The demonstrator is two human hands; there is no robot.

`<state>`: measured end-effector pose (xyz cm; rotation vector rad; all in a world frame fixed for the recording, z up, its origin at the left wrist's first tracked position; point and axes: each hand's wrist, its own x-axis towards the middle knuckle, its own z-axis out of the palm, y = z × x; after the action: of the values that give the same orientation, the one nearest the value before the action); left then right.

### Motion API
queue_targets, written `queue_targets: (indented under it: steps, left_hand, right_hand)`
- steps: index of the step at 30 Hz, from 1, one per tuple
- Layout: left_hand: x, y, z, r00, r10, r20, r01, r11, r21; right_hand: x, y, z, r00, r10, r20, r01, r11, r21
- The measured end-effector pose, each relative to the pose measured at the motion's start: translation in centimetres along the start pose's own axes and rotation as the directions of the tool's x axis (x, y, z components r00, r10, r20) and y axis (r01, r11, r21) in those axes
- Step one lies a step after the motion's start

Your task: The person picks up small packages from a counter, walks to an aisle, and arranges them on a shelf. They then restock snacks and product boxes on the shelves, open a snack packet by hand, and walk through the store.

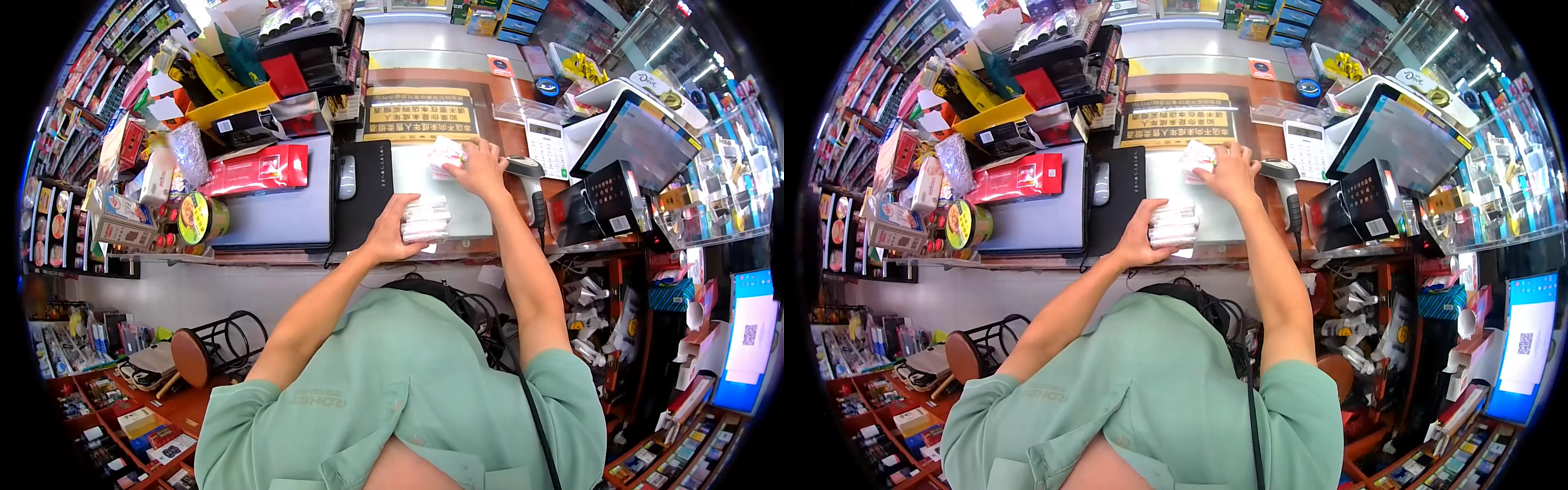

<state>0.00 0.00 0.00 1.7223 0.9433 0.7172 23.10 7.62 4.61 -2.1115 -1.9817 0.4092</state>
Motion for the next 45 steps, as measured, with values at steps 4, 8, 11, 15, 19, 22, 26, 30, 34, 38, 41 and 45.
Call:
queue_targets:
  steps: [4,8,11,15,19,22,26,30,34,38,41,45]
  left_hand:
    - [0.2,-0.1,0.1,0.953,0.280,-0.114,-0.242,0.933,0.265]
    - [0.2,0.2,0.1,0.900,0.400,-0.170,-0.292,0.846,0.447]
    - [0.2,0.8,-0.2,0.906,0.404,-0.123,-0.321,0.847,0.423]
    - [0.1,-0.6,0.4,0.947,0.287,-0.146,-0.260,0.949,0.178]
    - [0.0,0.3,0.0,0.959,0.251,-0.132,-0.217,0.949,0.229]
    - [0.0,-0.1,-0.1,0.962,0.255,-0.102,-0.224,0.943,0.248]
    - [0.0,0.2,0.1,0.947,0.290,-0.137,-0.235,0.919,0.317]
    - [0.1,0.4,0.1,0.920,0.358,-0.159,-0.266,0.869,0.418]
    - [0.1,-0.2,0.1,0.941,0.320,-0.110,-0.269,0.905,0.330]
    - [0.2,-0.5,0.1,0.940,0.326,-0.106,-0.289,0.920,0.266]
    - [0.0,0.8,-0.1,0.967,0.227,-0.114,-0.193,0.948,0.254]
    - [0.1,0.6,-0.1,0.969,0.224,-0.108,-0.186,0.941,0.283]
  right_hand:
    - [-0.2,0.5,0.2,0.990,-0.097,-0.106,0.127,0.937,0.326]
    - [-1.8,0.6,1.4,0.903,-0.379,-0.202,0.423,0.705,0.570]
    - [-3.1,0.3,2.2,0.888,-0.457,-0.054,0.389,0.684,0.617]
    - [-1.6,1.6,3.1,0.850,-0.466,-0.247,0.524,0.701,0.483]
    - [0.1,2.3,3.0,0.901,-0.262,-0.346,0.321,0.939,0.125]
    - [0.3,2.1,1.9,0.950,-0.254,-0.180,0.242,0.966,-0.086]
    - [0.6,2.1,0.9,0.952,-0.282,-0.117,0.303,0.922,0.241]
    - [-0.6,0.5,2.1,0.875,-0.464,-0.139,0.460,0.708,0.536]
    - [-1.5,-0.4,2.6,0.846,-0.530,0.051,0.369,0.653,0.661]
    - [0.3,1.4,2.1,0.869,-0.438,-0.231,0.476,0.867,0.146]
    - [0.7,2.9,3.0,0.916,-0.344,-0.206,0.327,0.939,-0.109]
    - [1.3,3.0,1.2,0.986,-0.167,0.010,0.165,0.984,0.073]
